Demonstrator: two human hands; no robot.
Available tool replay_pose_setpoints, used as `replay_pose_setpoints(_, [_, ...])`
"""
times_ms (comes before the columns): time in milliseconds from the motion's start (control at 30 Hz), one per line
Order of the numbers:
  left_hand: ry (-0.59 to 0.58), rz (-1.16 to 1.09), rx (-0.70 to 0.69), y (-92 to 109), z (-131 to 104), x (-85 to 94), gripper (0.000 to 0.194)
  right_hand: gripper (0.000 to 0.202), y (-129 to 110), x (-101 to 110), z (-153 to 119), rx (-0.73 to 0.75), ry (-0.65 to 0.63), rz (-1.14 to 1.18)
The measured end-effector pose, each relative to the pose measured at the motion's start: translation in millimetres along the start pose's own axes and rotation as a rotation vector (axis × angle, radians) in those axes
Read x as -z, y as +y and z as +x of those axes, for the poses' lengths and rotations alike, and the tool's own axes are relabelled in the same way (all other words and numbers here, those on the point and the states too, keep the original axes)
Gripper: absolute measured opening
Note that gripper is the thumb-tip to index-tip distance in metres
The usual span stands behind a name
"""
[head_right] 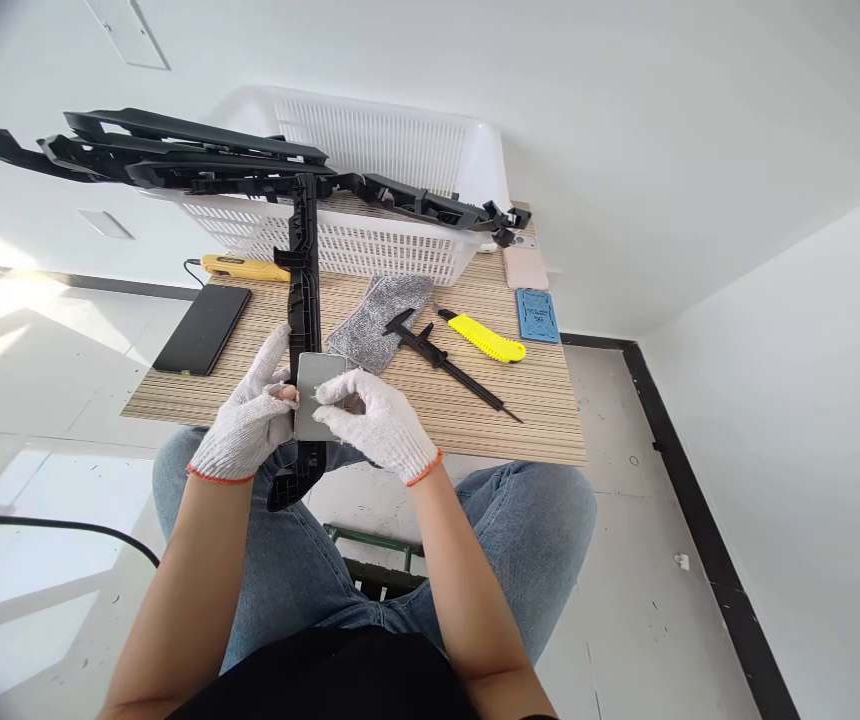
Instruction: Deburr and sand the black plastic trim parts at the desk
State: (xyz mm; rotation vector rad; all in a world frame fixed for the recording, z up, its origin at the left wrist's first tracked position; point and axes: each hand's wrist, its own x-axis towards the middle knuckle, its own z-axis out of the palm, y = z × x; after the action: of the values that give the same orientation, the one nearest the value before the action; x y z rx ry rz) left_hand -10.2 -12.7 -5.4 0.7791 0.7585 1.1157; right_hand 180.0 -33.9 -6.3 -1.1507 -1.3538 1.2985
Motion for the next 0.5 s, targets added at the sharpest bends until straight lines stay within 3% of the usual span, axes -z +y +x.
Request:
replay_pose_setpoints(133, [0.035,-0.006,-0.027,-1.4,0.9,1.1,0.107,0.019,-0.2,-0.9,0.1,-0.009,0.144,0.011])
replay_pose_setpoints(233, [0.004,0.002,-0.013,-0.6,0.7,0.3,0.107,0.018,0.4,-1.9,0.1,0.004,0.040,-0.055])
replay_pose_setpoints(367, [0.009,-0.027,-0.037,1.0,0.2,-2.1,0.110,0.019,1.3,-2.5,0.4,-0.007,0.135,-0.024])
replay_pose_setpoints(500, [-0.012,-0.032,-0.001,0.9,0.4,-1.9,0.108,0.018,0.7,-2.9,0.6,0.014,0.047,-0.077])
